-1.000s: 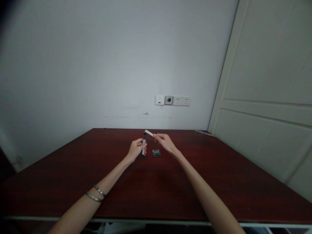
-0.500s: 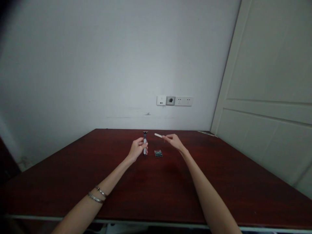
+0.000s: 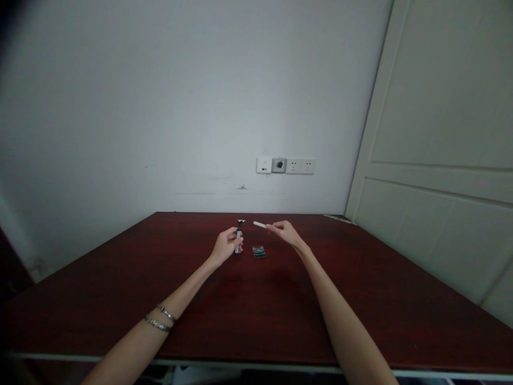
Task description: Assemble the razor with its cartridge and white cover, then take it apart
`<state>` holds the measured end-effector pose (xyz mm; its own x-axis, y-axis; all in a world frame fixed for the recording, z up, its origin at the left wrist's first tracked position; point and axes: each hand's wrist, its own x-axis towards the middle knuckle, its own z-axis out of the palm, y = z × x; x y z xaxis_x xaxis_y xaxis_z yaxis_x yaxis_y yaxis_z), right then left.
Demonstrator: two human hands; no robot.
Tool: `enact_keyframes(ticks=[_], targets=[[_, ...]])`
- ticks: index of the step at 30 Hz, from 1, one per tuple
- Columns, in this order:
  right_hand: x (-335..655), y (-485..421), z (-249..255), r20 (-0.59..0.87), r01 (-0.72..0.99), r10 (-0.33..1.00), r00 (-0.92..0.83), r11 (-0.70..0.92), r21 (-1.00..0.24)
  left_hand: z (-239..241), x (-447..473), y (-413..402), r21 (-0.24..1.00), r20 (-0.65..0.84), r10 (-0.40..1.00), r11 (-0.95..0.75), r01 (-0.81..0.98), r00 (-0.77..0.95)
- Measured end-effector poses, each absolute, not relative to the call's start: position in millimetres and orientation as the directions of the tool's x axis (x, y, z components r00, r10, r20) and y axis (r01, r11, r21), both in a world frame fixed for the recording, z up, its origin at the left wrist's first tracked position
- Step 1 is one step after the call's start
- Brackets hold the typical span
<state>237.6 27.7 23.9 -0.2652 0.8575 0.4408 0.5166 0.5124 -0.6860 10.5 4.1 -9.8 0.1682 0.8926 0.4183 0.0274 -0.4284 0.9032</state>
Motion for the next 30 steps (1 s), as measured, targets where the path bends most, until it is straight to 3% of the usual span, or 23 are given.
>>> enact_keyframes(ticks=[4,8,12,14,18,22,26,30], targets=[[236.5,17.3,38.4,0.448,0.386,0.851,-0.274,0.524,-0.759,-8.8,8.9,4.9,0.85,0.513,0.841,-0.526,0.039,0.172],[218.9,-0.6,55.3,0.534,0.344,0.773,-0.341,0.632,-0.695,-10.2,6.5,5.8,0.815,0.556,0.815,-0.573,0.083,0.163],[206.6,-14.3,62.4,0.501,0.31,0.708,-0.497,0.684,-0.66,-13.1,4.2,8.1,0.797,0.563,0.807,-0.587,0.141,0.178],[204.7,-17.6,63.8,0.465,0.312,0.695,-0.548,0.686,-0.658,-14.1,2.7,9.5,0.792,0.564,0.807,-0.589,0.163,0.177],[205.5,-18.8,64.7,0.525,0.341,0.73,-0.438,0.675,-0.654,-15.9,-0.9,12.6,0.789,0.571,0.806,-0.591,0.168,0.155],[206.3,-19.8,65.8,0.473,0.342,0.715,-0.515,0.678,-0.651,-19.0,-2.8,15.9,0.771,0.583,0.793,-0.609,0.186,0.175],[205.2,-22.1,67.9,0.515,0.358,0.729,-0.452,0.676,-0.644,-21.4,-2.7,18.5,0.758,0.594,0.785,-0.62,0.202,0.179],[204.8,-23.8,69.4,0.409,0.344,0.694,-0.592,0.677,-0.651,-21.8,-4.1,20.2,0.754,0.595,0.782,-0.623,0.208,0.185]])
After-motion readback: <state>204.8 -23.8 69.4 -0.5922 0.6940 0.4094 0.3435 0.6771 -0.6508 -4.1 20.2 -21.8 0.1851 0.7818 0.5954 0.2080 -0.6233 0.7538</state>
